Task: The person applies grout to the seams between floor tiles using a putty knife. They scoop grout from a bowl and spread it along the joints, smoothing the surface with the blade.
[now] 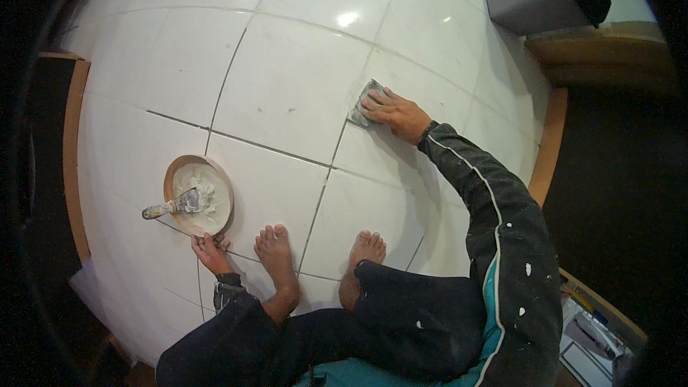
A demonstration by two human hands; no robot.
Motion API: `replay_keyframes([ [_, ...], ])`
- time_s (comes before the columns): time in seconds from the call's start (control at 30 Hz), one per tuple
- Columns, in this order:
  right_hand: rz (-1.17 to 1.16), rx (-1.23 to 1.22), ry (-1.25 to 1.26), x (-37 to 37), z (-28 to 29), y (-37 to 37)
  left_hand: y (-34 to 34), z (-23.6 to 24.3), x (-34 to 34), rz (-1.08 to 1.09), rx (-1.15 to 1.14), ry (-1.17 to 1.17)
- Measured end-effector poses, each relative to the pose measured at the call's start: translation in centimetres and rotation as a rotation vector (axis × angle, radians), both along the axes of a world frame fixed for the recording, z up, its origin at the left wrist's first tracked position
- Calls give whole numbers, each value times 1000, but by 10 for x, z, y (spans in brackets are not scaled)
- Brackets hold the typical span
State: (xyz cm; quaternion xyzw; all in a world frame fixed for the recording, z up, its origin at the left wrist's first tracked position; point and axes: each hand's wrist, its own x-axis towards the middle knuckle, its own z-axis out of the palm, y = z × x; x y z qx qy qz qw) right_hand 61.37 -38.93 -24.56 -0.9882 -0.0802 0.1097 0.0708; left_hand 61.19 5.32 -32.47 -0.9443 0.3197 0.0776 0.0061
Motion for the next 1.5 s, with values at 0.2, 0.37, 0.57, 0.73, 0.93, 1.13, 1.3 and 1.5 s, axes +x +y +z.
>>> replay_keyframes([
  [0.2, -27, -6, 69, -23, 22, -2, -12, 3, -11, 163, -42, -47],
  [0.37, -305, 133, -103, 13, 44, -9, 1, 9, -19, 78, 59, -172],
  [0.57, -462, 92, -129, 70, 47, -45, -7, 45, -29, 228, 7, -95],
  [0.73, -431, -82, -27, 81, 49, -21, -8, 67, -29, 152, 75, -108],
  [0.93, -221, 67, 96, 40, 59, 36, -2, 86, -1, 259, -79, 78],
  [1.13, -16, 145, 217, -11, 42, 61, 59, 58, 80, 632, -1119, 410],
  [1.3, -61, 249, 110, -18, 41, 50, 80, 50, 67, 765, -1198, 521],
  [1.5, 36, 253, -324, 16, 27, 27, 60, 76, 42, 805, -1337, 537],
])
